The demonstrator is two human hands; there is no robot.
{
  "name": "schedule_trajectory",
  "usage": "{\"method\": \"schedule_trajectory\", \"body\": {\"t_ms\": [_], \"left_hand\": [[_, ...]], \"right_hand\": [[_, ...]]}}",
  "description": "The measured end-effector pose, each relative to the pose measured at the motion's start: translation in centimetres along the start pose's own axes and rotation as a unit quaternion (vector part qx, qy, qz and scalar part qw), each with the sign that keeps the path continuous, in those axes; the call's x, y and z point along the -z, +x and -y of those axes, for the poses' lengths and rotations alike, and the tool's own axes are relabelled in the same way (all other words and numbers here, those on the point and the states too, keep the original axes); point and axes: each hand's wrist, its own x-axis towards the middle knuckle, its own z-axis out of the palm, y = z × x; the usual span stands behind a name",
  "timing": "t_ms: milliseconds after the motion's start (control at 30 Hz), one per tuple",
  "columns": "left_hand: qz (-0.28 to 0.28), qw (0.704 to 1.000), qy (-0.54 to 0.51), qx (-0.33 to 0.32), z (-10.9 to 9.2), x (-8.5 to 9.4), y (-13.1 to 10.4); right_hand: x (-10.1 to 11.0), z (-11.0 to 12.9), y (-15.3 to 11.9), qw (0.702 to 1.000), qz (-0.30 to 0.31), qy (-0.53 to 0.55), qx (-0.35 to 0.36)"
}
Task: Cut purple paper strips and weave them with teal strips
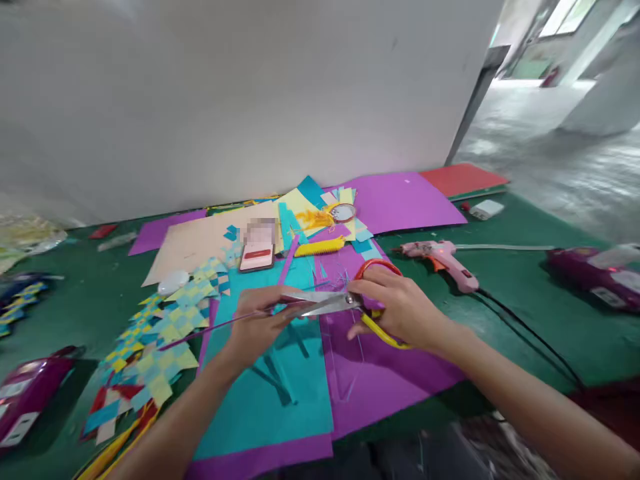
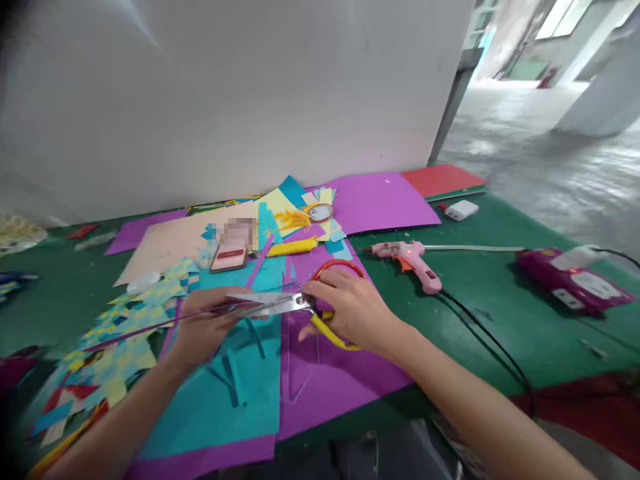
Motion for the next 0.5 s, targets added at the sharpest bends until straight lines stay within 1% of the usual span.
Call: {"method": "schedule_trajectory", "body": {"t_ms": [300, 367, 500], "left_hand": [[0.009, 0.992, -0.08, 0.092, 0.25, -0.3, -0.29], [0.014, 0.991, -0.087, 0.102, 0.15, -0.31, -0.28], [0.028, 0.992, -0.075, 0.101, -0.02, -0.32, -0.15]], "right_hand": [[0.32, 0.08, -0.39, 1.0, 0.013, -0.008, -0.009], [0.34, 0.04, -0.38, 1.0, 0.01, -0.012, -0.01], [0.15, -0.19, -0.63, 1.0, 0.01, -0.026, 0.001]]}}
